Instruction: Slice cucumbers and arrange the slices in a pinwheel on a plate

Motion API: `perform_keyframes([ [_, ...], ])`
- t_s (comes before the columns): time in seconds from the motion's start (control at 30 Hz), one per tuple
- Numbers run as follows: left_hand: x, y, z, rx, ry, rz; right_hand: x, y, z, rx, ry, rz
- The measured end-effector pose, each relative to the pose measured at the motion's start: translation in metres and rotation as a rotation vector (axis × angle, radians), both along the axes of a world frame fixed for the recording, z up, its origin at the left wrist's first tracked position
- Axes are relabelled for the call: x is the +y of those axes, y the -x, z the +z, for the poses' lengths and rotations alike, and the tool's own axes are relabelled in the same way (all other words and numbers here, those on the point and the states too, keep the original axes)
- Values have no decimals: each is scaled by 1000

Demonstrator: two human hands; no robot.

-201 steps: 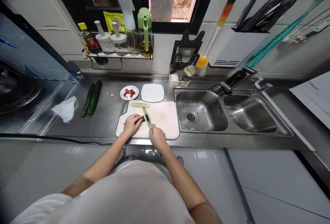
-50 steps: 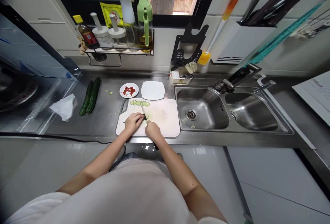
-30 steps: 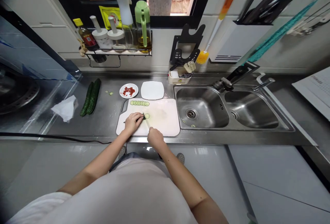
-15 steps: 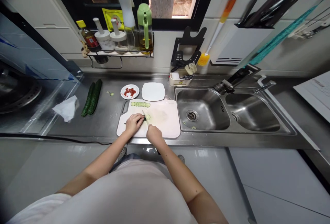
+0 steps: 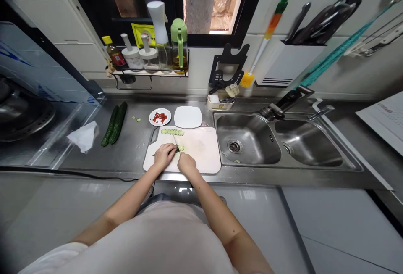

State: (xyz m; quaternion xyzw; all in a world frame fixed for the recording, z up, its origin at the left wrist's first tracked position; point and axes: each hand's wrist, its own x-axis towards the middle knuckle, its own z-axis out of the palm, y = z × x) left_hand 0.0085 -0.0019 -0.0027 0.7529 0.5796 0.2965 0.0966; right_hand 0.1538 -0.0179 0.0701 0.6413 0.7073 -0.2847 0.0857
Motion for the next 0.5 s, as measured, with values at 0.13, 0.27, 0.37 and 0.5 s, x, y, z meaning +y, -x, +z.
perform_keyframes([
  [0.13, 1, 0, -1, -5, 1, -1, -9, -5, 1, -19, 21, 8],
  [0.27, 1, 1, -1, -5, 3, 0, -22, -14, 0, -42, 28, 23],
  [0.37, 1, 1, -1, -11, 1, 2, -32, -21, -1, -46, 36, 26],
  [0.5, 1, 1, -2, -11, 9, 7, -42, -28, -1, -45, 32, 37],
])
